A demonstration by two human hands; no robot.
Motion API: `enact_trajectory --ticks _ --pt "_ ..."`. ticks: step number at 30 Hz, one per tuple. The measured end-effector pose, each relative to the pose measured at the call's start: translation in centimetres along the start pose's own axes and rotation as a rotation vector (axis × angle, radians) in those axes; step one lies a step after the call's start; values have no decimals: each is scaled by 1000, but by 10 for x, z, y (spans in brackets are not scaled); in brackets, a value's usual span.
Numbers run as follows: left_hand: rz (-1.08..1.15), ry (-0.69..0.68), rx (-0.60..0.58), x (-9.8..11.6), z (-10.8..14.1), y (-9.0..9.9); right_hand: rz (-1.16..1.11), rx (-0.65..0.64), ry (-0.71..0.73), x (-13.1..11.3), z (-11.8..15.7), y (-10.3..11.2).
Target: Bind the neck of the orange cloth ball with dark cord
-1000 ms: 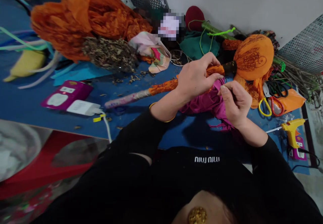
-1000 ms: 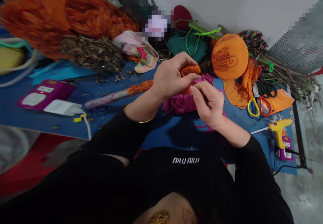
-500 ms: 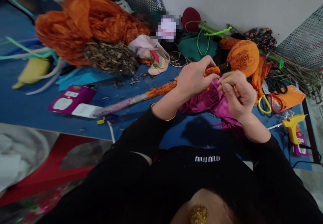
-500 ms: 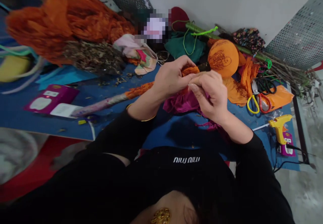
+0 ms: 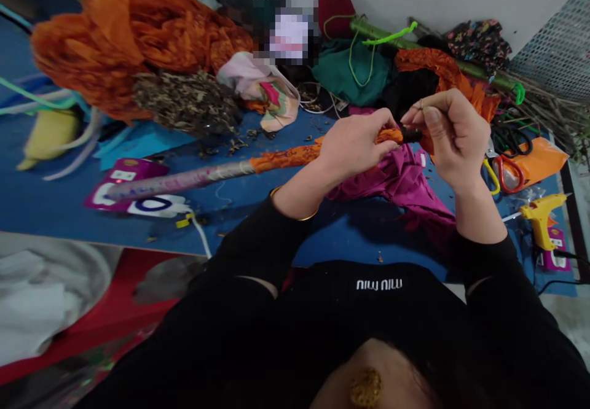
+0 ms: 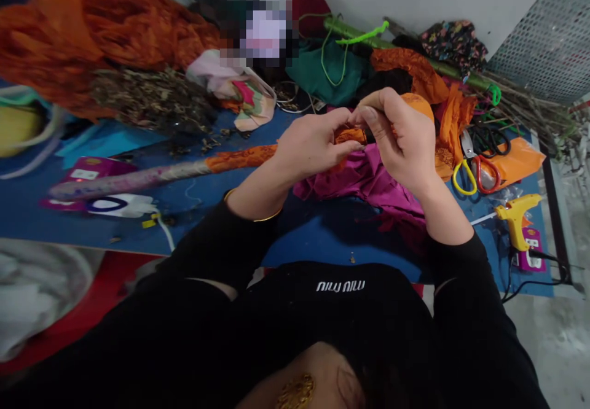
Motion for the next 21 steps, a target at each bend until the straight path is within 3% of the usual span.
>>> enact_trajectory --ticks 3,10,16,21 --pt "11 -11 4 0 1 -2 -12 41 -81 8 -5 1" --pt "38 -11 50 -5 1 2 1 83 80 5 -4 2" --pt "61 -21 38 -6 2 3 24 89 33 8 -7 1" --pt "157 -56 64 -10 1 5 -134 132 34 -2 -4 2"
Point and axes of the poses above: each hand's wrist, its own z-axis away from the middle knuckle, its own y-axis out of the back of the hand, x = y × z, the point moved 4 cm from there along -z, towards the middle knuckle, and after that the axes turned 15 degrees about -y, right-handed, at the moved point
